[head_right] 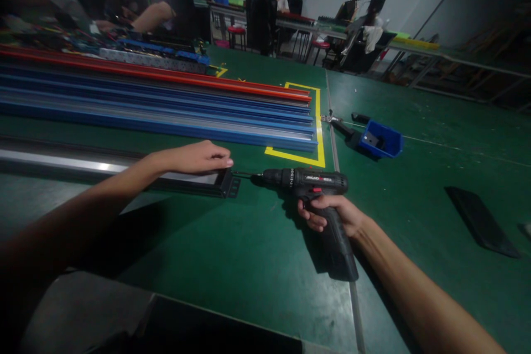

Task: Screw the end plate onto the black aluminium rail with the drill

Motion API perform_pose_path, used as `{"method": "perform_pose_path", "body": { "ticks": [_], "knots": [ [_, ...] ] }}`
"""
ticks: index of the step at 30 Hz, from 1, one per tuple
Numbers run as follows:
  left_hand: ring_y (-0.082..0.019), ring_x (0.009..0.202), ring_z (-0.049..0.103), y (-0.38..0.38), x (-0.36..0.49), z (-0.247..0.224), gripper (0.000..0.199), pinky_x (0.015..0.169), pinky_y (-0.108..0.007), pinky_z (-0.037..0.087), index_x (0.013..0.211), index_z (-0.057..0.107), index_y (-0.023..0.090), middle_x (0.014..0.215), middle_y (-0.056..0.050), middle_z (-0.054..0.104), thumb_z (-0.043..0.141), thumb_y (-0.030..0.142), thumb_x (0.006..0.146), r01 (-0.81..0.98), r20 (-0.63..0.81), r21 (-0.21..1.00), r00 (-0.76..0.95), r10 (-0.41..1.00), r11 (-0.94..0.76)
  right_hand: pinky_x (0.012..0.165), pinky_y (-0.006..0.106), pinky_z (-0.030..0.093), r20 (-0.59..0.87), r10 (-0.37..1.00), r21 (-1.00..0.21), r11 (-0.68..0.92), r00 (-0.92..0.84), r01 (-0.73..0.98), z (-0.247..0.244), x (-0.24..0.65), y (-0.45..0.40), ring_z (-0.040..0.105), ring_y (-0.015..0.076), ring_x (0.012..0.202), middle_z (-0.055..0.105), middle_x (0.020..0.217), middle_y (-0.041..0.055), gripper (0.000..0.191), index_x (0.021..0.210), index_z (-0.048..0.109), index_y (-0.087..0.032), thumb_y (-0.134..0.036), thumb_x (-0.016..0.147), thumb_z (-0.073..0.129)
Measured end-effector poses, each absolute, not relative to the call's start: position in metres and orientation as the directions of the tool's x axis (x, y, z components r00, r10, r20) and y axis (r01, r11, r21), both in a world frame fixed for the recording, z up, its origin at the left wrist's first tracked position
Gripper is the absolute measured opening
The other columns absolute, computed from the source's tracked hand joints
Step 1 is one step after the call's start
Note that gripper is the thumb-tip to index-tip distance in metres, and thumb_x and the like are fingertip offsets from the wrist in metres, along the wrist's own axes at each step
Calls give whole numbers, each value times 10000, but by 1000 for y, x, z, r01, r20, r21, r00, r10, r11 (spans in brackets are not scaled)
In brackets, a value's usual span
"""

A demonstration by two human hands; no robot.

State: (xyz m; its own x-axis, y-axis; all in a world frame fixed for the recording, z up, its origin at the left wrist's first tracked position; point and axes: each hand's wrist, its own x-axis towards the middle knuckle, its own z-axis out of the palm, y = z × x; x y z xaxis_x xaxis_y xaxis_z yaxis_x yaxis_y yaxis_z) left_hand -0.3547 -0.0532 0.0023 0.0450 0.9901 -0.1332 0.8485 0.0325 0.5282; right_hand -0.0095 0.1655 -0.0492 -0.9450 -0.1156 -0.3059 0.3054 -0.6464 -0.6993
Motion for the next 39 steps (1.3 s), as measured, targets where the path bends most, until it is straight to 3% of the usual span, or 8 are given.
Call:
{"method": "perform_pose_path", "body": {
  "ticks": [39],
  "knots": [
    [-131, 627, 513, -53, -353, 3, 464, 630, -273, 336, 775, 566, 184, 712, -4, 574, 423, 544, 1032, 852, -134, 523, 49, 990, 29, 534, 183, 519, -322, -115, -696, -644, -940, 317, -48, -9, 165, 481, 56, 515, 677, 818, 87, 233, 1031, 745, -33, -204, 875, 712]
  ]
}}
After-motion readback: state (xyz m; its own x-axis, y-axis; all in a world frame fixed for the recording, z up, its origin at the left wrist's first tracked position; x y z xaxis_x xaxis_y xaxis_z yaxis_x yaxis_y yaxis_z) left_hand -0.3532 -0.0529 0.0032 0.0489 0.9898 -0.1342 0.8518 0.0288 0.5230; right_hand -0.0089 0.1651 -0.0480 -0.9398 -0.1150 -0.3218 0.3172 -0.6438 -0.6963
